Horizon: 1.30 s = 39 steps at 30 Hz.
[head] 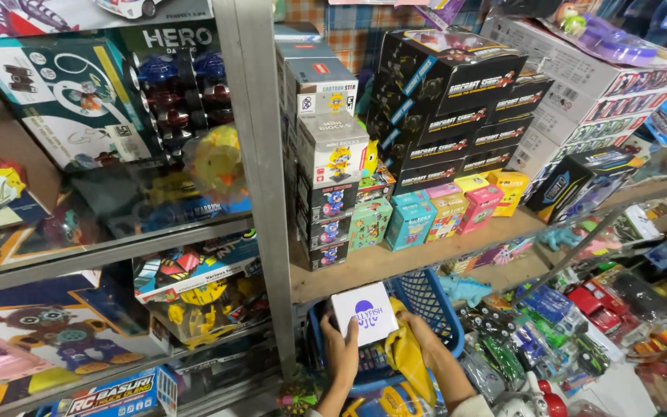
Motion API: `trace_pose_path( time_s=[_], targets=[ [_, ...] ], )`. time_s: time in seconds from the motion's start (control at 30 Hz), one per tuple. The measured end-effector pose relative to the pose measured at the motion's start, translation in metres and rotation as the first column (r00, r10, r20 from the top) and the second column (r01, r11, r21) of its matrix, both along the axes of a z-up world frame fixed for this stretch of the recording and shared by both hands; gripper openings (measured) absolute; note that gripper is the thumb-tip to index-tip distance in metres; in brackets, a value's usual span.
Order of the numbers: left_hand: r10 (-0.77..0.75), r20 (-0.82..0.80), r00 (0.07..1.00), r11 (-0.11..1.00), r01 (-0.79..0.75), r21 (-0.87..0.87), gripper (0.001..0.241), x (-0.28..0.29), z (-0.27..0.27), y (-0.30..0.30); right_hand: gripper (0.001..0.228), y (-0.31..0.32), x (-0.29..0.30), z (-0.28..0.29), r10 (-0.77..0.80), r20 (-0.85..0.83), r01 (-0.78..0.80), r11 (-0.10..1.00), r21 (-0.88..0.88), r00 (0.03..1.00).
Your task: Dusting and wiping toy boxes and toys on a display shelf using a cleaning cloth.
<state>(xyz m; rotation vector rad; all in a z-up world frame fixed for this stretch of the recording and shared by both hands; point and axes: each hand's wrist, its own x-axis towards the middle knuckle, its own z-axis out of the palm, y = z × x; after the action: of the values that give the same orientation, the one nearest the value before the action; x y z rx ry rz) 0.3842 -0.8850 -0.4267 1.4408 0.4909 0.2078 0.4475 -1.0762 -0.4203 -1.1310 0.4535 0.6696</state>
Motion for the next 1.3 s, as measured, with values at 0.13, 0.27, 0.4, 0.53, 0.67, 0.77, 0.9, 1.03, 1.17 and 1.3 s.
trace_pose_path(
  time_s=[0.13, 0.27, 0.4, 0.53, 0.67, 0.77, 0.9, 1.03, 1.17, 1.3],
  targets=[
    [0.010, -0.007, 1.000, 0.986, -0.008, 0.167, 0.071, -0.005, 0.017, 0.001, 0.036, 0.003, 0.001, 0.009, -0.007, 0.003, 0.007, 0.997, -0.079, 1.000],
    [0.056, 0.069, 0.996, 0.963, -0.072, 0.261, 0.060, -0.002, -0.003, 0.000, 0.034, -0.005, 0.001, -0.003, -0.023, 0.069, 0.030, 0.995, -0.096, 0.997],
    [0.028, 0.139, 0.990, 0.950, -0.070, 0.305, 0.060, -0.009, 0.003, 0.009, 0.036, -0.005, -0.008, 0.027, -0.064, 0.118, 0.081, 0.986, -0.145, 0.991],
    [0.014, 0.211, 0.977, 0.934, -0.088, 0.345, 0.060, -0.013, 0.012, 0.017, 0.041, -0.017, -0.012, 0.032, -0.105, 0.161, 0.141, 0.963, -0.231, 0.981],
    [0.001, 0.219, 0.976, 0.922, -0.086, 0.378, 0.059, -0.023, 0.022, 0.021, 0.042, -0.034, -0.015, 0.032, -0.170, 0.193, 0.202, 0.966, -0.160, 0.966],
    [0.027, 0.375, 0.927, 0.944, -0.147, 0.295, 0.053, -0.042, 0.048, 0.024, 0.041, -0.051, -0.024, 0.046, -0.244, 0.250, 0.262, 0.964, -0.038, 0.937],
    [0.026, 0.356, 0.934, 0.911, -0.168, 0.375, 0.051, -0.082, 0.071, 0.021, 0.040, -0.043, -0.054, 0.076, -0.399, 0.300, 0.367, 0.916, 0.159, 0.867],
    [-0.288, 0.591, 0.754, 0.932, 0.079, 0.353, 0.069, -0.118, 0.103, 0.014, 0.040, 0.018, -0.120, 0.100, -0.669, 0.401, 0.560, 0.743, 0.367, 0.626],
    [-0.370, 0.696, 0.616, 0.851, -0.076, 0.520, 0.056, -0.109, 0.026, 0.045, 0.049, 0.044, -0.105, -0.066, -0.598, 0.647, 0.636, 0.740, 0.220, 0.472],
    [-0.161, 0.930, 0.332, 0.930, -0.265, 0.256, 0.040, -0.132, 0.008, 0.120, 0.062, 0.150, -0.127, -0.069, -0.468, 0.660, 0.421, 0.873, 0.245, 0.587]
  ],
)
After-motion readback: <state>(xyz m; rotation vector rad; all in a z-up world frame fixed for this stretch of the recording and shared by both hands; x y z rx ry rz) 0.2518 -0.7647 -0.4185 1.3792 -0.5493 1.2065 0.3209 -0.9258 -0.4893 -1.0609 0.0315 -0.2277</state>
